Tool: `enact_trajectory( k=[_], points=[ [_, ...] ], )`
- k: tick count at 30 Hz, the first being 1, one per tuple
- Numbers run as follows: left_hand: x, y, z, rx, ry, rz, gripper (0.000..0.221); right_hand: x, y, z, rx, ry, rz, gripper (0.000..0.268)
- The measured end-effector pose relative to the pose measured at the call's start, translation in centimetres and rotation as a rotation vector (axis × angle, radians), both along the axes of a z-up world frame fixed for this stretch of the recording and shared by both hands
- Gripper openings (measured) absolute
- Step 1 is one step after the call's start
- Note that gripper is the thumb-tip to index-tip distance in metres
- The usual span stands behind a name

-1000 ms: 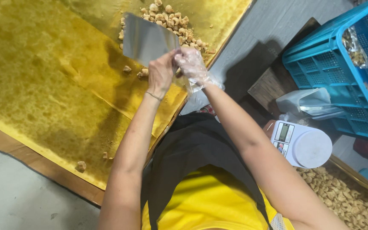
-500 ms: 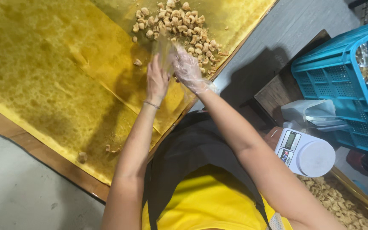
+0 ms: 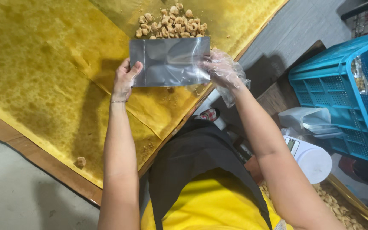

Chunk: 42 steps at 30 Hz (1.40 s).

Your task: The person scoops cashews from a large yellow tray into clear plastic bags, weighs each bag on a digital scale, and places the filled bags into a blue basket. The person also gathers spilled cashew pieces from the tray and spreads the remaining cashews evenly across the surface.

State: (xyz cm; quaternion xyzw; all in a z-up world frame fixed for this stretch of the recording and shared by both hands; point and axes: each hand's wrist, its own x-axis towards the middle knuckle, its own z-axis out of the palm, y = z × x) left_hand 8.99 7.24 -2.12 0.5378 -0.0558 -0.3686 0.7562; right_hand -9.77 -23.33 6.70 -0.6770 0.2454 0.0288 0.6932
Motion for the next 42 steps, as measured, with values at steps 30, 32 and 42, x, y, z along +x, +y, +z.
enact_trajectory(
  k=[30,32,42],
  points=[
    [0.1,-1.6,-4.9,0.029,0.074,0.028,0.036,-0.4,-2.6,-1.6,-0.499,0.276,0.081,0.028],
    [0.8,-1.4,-4.4,-0.051,0.198,0.008,0.036,-0.1,-3.4,-1.8,-0.043,0.156,-0.084,0.027],
    [0.3,-6.9,6.4,0.535,-1.163,-0.12,0.029,9.2,1.6,0.5,-0.722,-0.626,0.244,0.025]
  ],
)
